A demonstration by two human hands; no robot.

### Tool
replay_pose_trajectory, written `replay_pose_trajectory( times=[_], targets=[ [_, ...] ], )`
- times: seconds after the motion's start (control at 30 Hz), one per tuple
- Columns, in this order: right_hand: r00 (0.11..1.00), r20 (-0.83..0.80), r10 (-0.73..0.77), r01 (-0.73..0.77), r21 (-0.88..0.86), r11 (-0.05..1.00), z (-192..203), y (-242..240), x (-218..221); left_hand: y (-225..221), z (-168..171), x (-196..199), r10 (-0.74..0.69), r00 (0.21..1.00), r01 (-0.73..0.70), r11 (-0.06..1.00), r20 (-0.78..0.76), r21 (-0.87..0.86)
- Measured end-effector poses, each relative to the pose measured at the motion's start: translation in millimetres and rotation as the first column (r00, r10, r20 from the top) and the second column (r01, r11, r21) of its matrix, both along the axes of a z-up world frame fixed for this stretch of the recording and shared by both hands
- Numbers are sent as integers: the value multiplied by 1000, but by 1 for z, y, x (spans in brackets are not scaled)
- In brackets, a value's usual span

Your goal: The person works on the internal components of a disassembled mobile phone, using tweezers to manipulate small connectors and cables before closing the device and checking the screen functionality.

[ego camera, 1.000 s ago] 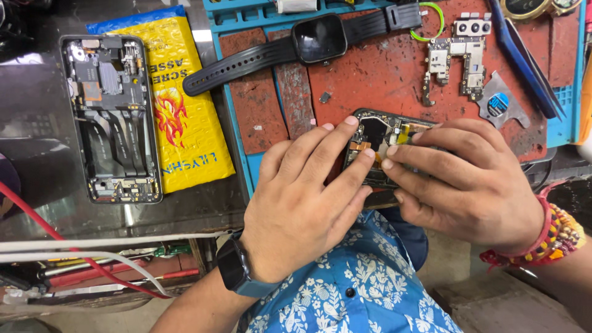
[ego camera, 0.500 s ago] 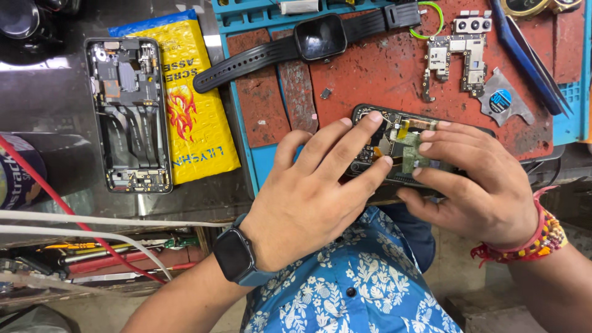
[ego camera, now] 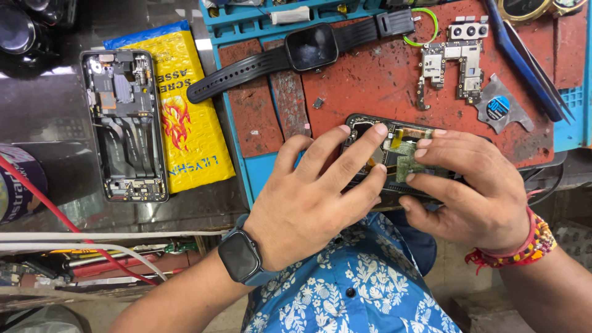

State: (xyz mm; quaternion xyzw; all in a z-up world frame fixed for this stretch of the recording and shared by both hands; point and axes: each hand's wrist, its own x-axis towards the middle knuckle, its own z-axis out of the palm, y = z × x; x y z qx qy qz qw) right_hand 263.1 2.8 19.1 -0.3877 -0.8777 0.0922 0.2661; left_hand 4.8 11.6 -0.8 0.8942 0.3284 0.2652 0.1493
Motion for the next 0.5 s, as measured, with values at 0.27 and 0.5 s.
replay_pose_trajectory(
  times=[0.27,0.5],
  targets=[
    [1000,15,-14,14,-5,1000,2,-1,-2,1,3,1,-7,1000,7,1000,8,-23],
    [998,56,-22,21,15,1000,5,-2,-4,0,2,3,2,1000,-2,1000,11,-30]
  ],
)
